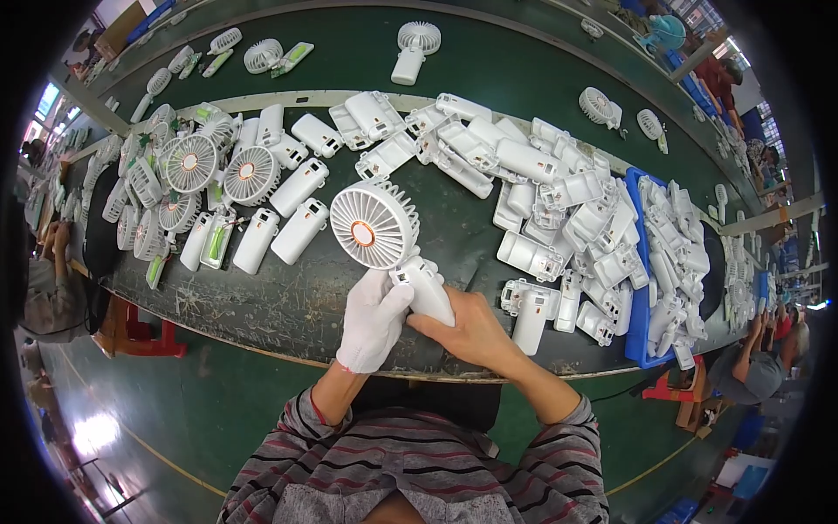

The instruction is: The person assembles portable electric fans by placing batteries and circuit boards into the handle casings, attaching the fan heads, and snapping the plastic housing covers together.

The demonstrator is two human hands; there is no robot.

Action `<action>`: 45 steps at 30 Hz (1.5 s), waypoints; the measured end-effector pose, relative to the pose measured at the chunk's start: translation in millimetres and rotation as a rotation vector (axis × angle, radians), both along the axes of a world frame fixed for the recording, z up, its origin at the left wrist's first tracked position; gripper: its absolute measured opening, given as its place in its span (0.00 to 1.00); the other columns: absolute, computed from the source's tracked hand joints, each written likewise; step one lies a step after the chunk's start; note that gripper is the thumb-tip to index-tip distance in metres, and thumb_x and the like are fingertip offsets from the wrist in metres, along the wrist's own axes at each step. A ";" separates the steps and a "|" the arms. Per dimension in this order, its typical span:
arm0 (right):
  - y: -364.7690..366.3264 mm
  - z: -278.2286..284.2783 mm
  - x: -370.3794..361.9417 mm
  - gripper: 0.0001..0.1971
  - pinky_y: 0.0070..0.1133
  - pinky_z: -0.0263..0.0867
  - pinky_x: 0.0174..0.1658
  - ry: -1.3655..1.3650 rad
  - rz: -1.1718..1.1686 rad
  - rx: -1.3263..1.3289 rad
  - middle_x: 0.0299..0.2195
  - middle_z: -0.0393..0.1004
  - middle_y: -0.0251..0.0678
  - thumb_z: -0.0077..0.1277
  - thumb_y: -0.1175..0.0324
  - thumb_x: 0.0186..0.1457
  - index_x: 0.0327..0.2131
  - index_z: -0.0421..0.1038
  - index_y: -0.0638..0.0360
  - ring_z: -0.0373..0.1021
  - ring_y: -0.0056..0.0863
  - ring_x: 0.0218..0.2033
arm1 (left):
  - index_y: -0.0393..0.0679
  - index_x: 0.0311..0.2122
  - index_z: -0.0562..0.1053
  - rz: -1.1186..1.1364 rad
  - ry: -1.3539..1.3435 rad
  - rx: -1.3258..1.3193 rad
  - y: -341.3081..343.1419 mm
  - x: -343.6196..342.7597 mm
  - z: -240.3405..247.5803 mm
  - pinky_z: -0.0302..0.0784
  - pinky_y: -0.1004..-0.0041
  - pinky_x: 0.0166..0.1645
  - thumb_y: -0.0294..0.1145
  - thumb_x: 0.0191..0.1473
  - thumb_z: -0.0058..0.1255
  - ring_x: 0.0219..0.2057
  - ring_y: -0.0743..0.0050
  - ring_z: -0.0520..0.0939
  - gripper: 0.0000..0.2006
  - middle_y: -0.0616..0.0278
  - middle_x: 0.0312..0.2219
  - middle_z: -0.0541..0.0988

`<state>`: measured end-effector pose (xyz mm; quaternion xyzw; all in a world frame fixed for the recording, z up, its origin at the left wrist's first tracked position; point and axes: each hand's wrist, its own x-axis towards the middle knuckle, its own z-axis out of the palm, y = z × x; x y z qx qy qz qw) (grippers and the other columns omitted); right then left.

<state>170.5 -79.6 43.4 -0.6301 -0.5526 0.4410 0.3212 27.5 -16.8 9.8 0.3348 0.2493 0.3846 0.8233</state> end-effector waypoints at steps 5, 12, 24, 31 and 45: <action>0.2 -14.7 8.8 0.27 0.14 0.52 0.14 1.303 0.229 -0.426 0.20 0.67 0.39 0.45 0.46 0.54 0.37 0.64 0.68 0.57 0.20 0.12 | 0.33 0.56 0.54 -0.238 -0.327 -0.043 9.1 -12.2 9.7 0.61 0.61 0.58 0.38 0.51 0.52 0.48 0.59 0.72 0.32 0.51 0.45 0.69; 58.7 32.3 64.2 0.25 0.13 0.49 0.09 0.924 -0.477 -0.397 0.12 0.60 0.27 0.43 0.47 0.55 0.31 0.67 0.67 0.55 0.15 0.09 | 0.29 0.56 0.56 -0.021 -0.281 -0.202 23.6 -11.9 -14.0 0.66 0.66 0.54 0.25 0.57 0.40 0.46 0.62 0.73 0.22 0.46 0.48 0.69; 233.7 -7.0 301.3 0.09 0.10 0.60 0.15 0.705 -0.711 -0.049 0.19 0.67 0.33 0.57 0.69 0.47 0.24 0.67 0.60 0.62 0.18 0.15 | 0.30 0.51 0.62 0.052 -0.248 -0.332 24.8 -14.6 -7.3 0.70 0.72 0.52 0.24 0.55 0.46 0.45 0.67 0.75 0.19 0.51 0.43 0.73; 326.1 -10.7 240.5 0.21 0.16 0.69 0.26 0.227 -0.617 0.294 0.25 0.70 0.35 0.52 0.78 0.45 0.46 0.63 0.67 0.68 0.20 0.23 | 0.32 0.52 0.61 0.003 -0.327 -0.286 12.9 -20.4 -27.4 0.67 0.71 0.54 0.26 0.58 0.40 0.45 0.67 0.74 0.17 0.51 0.45 0.72; 527.4 -4.3 -28.7 0.39 0.33 0.60 0.51 -0.724 0.050 0.547 0.44 0.68 0.54 0.58 0.46 0.39 0.52 0.61 0.61 0.64 0.47 0.48 | 0.35 0.52 0.63 -0.083 -0.325 -0.399 23.7 -24.1 -17.5 0.66 0.71 0.52 0.27 0.59 0.38 0.44 0.69 0.74 0.16 0.54 0.44 0.72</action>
